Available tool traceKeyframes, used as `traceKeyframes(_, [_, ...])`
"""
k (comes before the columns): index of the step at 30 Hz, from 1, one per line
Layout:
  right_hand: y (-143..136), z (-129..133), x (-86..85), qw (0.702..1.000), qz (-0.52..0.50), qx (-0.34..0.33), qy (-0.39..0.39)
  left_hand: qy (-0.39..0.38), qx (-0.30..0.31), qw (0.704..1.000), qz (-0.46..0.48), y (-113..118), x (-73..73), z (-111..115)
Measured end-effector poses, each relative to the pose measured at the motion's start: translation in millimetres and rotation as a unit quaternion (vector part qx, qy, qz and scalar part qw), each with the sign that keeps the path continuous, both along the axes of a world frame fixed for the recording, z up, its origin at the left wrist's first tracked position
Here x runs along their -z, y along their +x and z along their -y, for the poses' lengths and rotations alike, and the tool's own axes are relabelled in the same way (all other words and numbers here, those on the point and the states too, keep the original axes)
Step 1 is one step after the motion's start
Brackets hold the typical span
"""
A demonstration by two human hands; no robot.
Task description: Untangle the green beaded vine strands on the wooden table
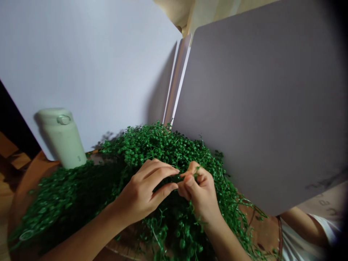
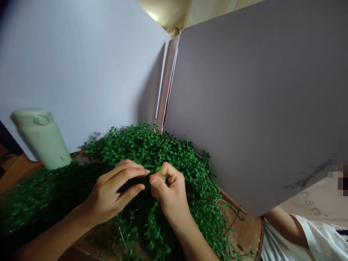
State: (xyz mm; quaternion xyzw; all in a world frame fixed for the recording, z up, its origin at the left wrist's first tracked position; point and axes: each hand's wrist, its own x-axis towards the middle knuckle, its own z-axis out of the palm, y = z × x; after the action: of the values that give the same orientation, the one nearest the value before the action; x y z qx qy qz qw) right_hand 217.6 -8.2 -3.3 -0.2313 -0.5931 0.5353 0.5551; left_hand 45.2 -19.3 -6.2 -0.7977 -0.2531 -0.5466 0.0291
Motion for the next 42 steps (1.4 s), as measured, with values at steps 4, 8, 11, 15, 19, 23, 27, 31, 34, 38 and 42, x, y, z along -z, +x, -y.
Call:
traceKeyframes(4, [-5, 3, 4.6, 1.0, 0.018, -0.019, 0.001, 0.026, 0.027, 0.999, 0.01, 2, 5.5, -2])
traceKeyframes(8, [-3, 2, 1.4, 0.999, 0.044, -0.002, 0.01, 0.058, 0.014, 0.998, 0.01, 0, 7.2, -4])
traceKeyframes(11, [0, 0, -3.4, 0.998, 0.065, -0.016, 0.003, 0.073, 0.006, 0.997, -0.002, -3, 6.5, -4])
traceKeyframes(15, [4, 0, -7.4, 0.996, 0.084, -0.036, -0.006, 0.072, 0.013, 0.997, -0.022, -3, 5.4, -3])
traceKeyframes(19, [8, -1, -4.9, 0.995, 0.087, -0.055, 0.019, 0.073, 0.028, 0.997, -0.015, -5, 1.1, -1])
traceKeyframes(23, [7, -5, -5.1, 0.999, 0.001, -0.041, 0.023, 0.083, -0.037, 0.996, 0.018, -14, -9.1, -1])
traceKeyframes(27, [9, -9, -12.9, 0.997, -0.073, 0.007, 0.008, 0.067, -0.137, 0.986, 0.071, -27, -16.6, -3])
traceKeyframes(31, [15, -12, -12.9, 0.996, -0.048, 0.058, 0.041, 0.075, -0.224, 0.968, 0.089, -35, -19.9, -8])
traceKeyframes(34, [17, -15, -7.3, 0.996, 0.009, 0.086, 0.038, 0.086, -0.223, 0.968, 0.08, -33, -21.2, -8])
traceKeyframes(38, [13, -15, -4.2, 0.994, 0.05, 0.095, 0.035, 0.028, -0.161, 0.986, 0.02, -19, -17.0, -1])
traceKeyframes(42, [8, -10, -6.0, 0.982, 0.095, 0.118, 0.109, -0.037, -0.093, 0.992, -0.071, -2, -6.6, 3])
